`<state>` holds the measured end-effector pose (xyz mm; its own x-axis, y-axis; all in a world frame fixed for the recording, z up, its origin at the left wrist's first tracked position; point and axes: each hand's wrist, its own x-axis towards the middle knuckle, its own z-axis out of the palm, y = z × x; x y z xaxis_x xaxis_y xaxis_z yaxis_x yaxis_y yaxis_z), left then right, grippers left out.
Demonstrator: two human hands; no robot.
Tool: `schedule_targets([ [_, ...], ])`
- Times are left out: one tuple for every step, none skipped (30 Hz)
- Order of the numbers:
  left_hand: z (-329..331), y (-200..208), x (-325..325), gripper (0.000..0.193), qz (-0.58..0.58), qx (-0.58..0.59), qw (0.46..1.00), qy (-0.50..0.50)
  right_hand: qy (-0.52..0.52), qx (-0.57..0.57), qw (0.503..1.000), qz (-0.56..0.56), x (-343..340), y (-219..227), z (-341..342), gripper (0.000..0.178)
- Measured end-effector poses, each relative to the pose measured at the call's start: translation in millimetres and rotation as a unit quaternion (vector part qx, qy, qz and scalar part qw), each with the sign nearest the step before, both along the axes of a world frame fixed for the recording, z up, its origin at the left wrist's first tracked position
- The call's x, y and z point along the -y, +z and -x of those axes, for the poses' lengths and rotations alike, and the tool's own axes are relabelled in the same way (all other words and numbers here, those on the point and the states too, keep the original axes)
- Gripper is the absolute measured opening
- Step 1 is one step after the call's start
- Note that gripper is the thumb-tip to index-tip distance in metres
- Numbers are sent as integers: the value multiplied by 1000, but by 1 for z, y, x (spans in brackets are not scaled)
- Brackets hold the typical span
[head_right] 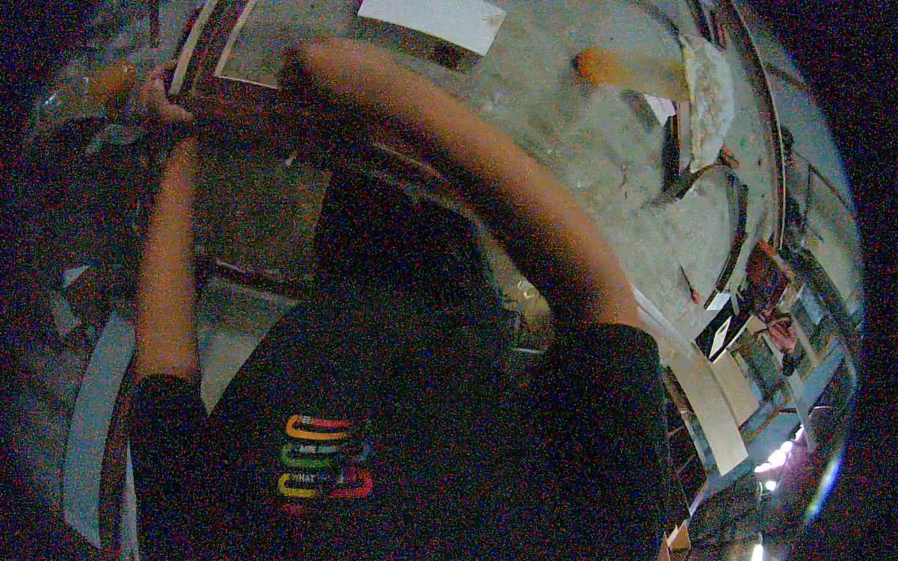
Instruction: The person aligns a long curved wooden trim piece along the edge of a large flat panel on a workbench. They repeatedly adjust the trim's position, measure sections with a tape measure, and hold the piece in place while checking alignment.
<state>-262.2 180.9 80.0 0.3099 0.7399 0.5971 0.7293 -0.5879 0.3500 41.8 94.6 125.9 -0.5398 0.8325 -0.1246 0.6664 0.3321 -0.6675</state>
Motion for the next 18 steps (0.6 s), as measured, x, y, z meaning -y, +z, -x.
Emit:
schedule_targets([
  [-3, -6, -2, 41, 45, 126, 990, 34, 5, 1, 1000, -22, -13, -5, 23, 27],
  [-5, -13, -2, 41, 94, 247, 962, 64, 6, 2, 999, -35, -23, -10, 41, 26],
  [-4, -18, -4, 42, 118, 308, 942, 58, 8, 5, 999, -45, -29, -12, 51, 26],
  [-10, -27, -6, 42, 141, 369, 917, 49, 6, 11, 999, -50, -28, -14, 52, 25],
  [-10, -32, -8, 42, 198, 427, 880, 70, 2, 18, 998, -53, -22, -12, 48, 25],
  [-9, -37, -7, 42, 178, 416, 891, 42, -3, 23, 998, -55, -10, -10, 37, 25],
  [-5, -40, -5, 42, 187, 405, 893, 48, -11, 26, 998, -50, 5, -6, 21, 24],
  [-1, -42, -6, 42, 194, 395, 896, 55, -18, 28, 998, -46, 22, -1, 1, 24],
  [4, -44, -7, 42, 173, 398, 900, 37, -28, 26, 998, -43, 42, 6, -23, 24],
  [8, -47, -9, 42, 150, 399, 904, 18, -30, 27, 998, -43, 61, 12, -44, 23],
  [12, -50, -13, 41, 127, 399, 908, -1, -24, 30, 998, -46, 80, 19, -65, 23],
  [17, -52, -16, 41, 164, 408, 898, 4, -7, 37, 998, -49, 92, 25, -78, 21],
  [20, -56, -19, 41, 199, 414, 888, 11, 5, 70, 997, -18, 99, 27, -87, 20],
  [23, -59, -20, 40, 248, 431, 867, 34, -2, 50, 998, -42, 97, 26, -85, 20],
  [25, -62, -22, 40, 181, 368, 912, 12, -21, 55, 998, -29, 90, 26, -78, 21],
  [22, -66, -26, 39, 126, 313, 941, 2, -43, 60, 997, -17, 83, 24, -68, 22],
  [20, -68, -23, 39, 99, 288, 953, 6, -37, 75, 996, 12, 68, 21, -51, 24],
  [16, -68, -27, 38, 71, 262, 962, 12, -40, 74, 996, 17, 46, 16, -31, 24],
])
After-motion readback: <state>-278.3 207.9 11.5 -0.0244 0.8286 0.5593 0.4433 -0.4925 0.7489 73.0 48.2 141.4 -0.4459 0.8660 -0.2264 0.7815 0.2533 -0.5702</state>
